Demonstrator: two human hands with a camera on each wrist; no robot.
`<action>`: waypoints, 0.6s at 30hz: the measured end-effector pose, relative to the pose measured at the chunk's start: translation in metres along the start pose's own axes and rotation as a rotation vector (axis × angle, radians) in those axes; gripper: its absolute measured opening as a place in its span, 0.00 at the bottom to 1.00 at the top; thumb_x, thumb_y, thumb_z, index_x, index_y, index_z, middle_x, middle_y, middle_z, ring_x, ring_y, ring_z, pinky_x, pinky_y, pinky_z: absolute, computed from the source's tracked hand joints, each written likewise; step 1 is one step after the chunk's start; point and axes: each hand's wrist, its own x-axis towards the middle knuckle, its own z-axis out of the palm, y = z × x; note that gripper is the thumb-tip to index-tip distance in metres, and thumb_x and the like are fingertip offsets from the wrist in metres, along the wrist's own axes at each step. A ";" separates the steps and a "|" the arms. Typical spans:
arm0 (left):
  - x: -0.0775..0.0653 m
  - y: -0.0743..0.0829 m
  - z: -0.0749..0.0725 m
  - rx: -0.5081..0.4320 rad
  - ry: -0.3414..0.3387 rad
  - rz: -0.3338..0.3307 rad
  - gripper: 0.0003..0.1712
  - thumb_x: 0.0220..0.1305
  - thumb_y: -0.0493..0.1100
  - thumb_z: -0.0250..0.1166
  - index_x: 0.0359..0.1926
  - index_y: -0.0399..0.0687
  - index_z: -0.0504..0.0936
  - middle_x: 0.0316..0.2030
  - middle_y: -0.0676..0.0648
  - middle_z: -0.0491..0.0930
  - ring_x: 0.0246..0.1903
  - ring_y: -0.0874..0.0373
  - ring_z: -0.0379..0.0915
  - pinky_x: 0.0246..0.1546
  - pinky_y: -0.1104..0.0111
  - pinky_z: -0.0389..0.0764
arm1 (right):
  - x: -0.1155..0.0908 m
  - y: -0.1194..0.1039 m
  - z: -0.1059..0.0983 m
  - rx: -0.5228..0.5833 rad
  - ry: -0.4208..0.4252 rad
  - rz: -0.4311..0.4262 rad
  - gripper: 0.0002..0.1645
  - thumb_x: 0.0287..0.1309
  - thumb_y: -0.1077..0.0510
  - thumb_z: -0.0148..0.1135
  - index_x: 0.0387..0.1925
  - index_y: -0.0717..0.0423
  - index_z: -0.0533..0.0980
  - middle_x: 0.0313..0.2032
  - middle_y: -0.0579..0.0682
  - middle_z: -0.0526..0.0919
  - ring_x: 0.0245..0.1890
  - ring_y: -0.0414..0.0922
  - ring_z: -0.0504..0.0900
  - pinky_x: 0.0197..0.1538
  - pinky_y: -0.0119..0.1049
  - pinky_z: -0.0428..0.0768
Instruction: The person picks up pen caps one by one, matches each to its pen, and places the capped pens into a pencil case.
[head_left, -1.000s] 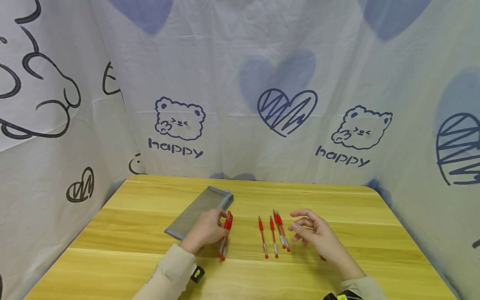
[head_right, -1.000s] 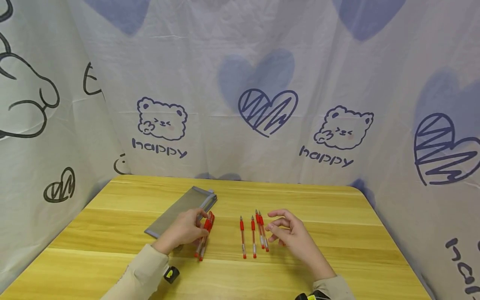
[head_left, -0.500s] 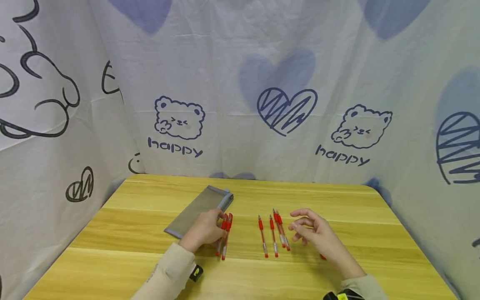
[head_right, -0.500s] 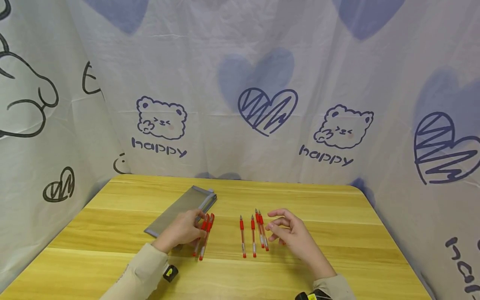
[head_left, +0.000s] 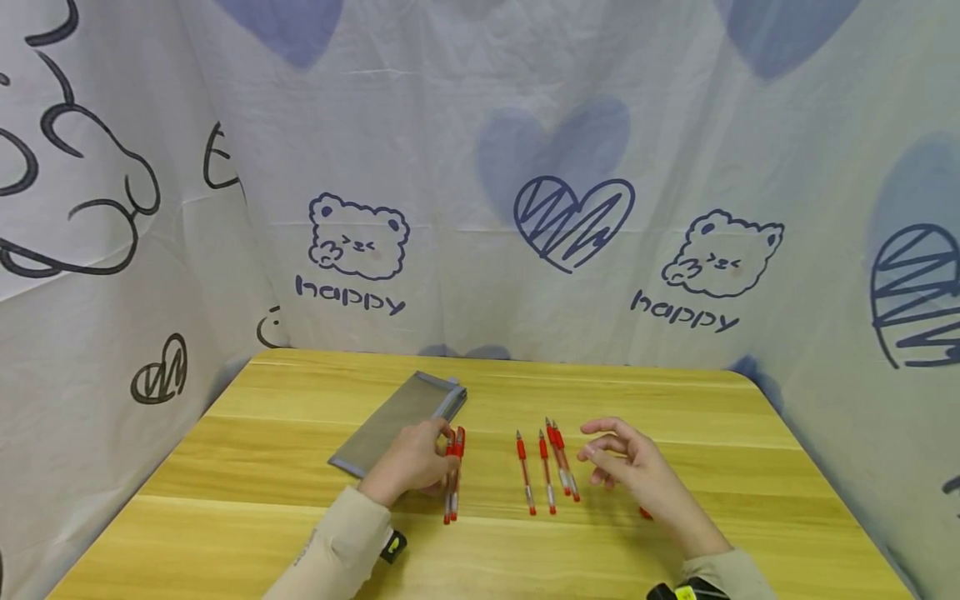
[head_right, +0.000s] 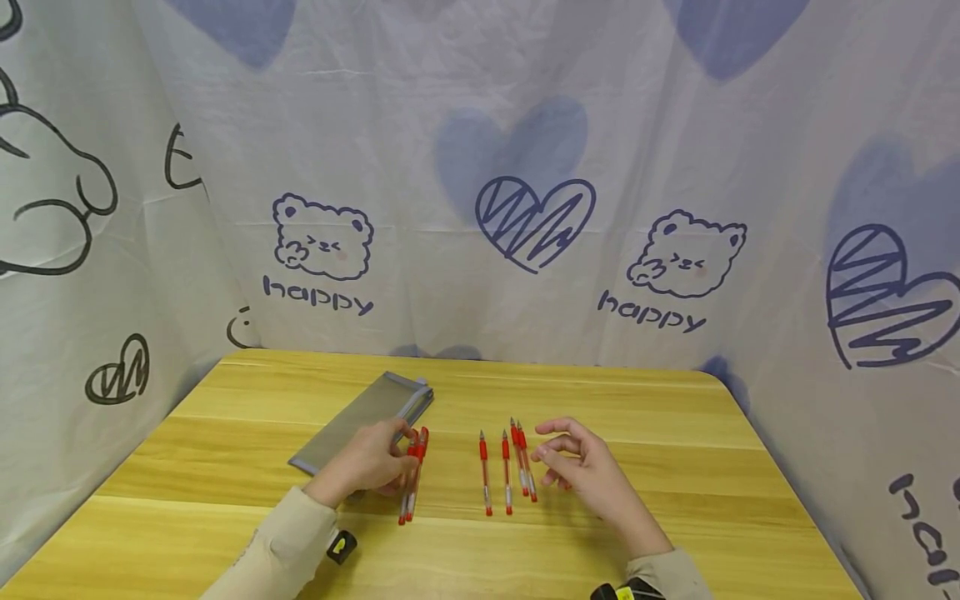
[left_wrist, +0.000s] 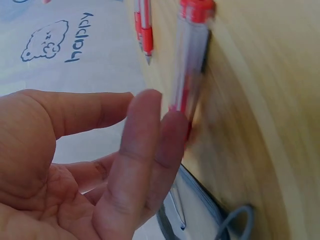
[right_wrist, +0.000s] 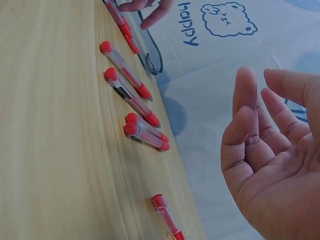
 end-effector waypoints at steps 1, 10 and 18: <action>0.000 0.001 0.000 0.001 -0.001 0.006 0.20 0.68 0.34 0.71 0.59 0.34 0.78 0.26 0.42 0.85 0.18 0.55 0.83 0.21 0.66 0.86 | 0.000 0.000 0.000 0.003 0.002 0.003 0.25 0.79 0.57 0.60 0.68 0.65 0.69 0.44 0.50 0.90 0.31 0.42 0.87 0.37 0.36 0.86; -0.004 0.008 -0.004 -0.064 -0.036 0.049 0.17 0.72 0.37 0.70 0.58 0.36 0.81 0.30 0.41 0.86 0.19 0.56 0.82 0.23 0.66 0.85 | 0.000 0.000 -0.002 0.011 0.008 0.016 0.25 0.79 0.56 0.60 0.69 0.65 0.69 0.46 0.54 0.89 0.32 0.43 0.87 0.37 0.37 0.86; -0.001 0.011 -0.002 -0.155 -0.089 0.074 0.17 0.74 0.38 0.68 0.59 0.35 0.81 0.28 0.39 0.83 0.18 0.56 0.82 0.23 0.64 0.88 | -0.001 0.001 -0.008 0.025 0.009 0.020 0.26 0.80 0.56 0.59 0.70 0.65 0.69 0.45 0.50 0.89 0.33 0.45 0.88 0.40 0.41 0.89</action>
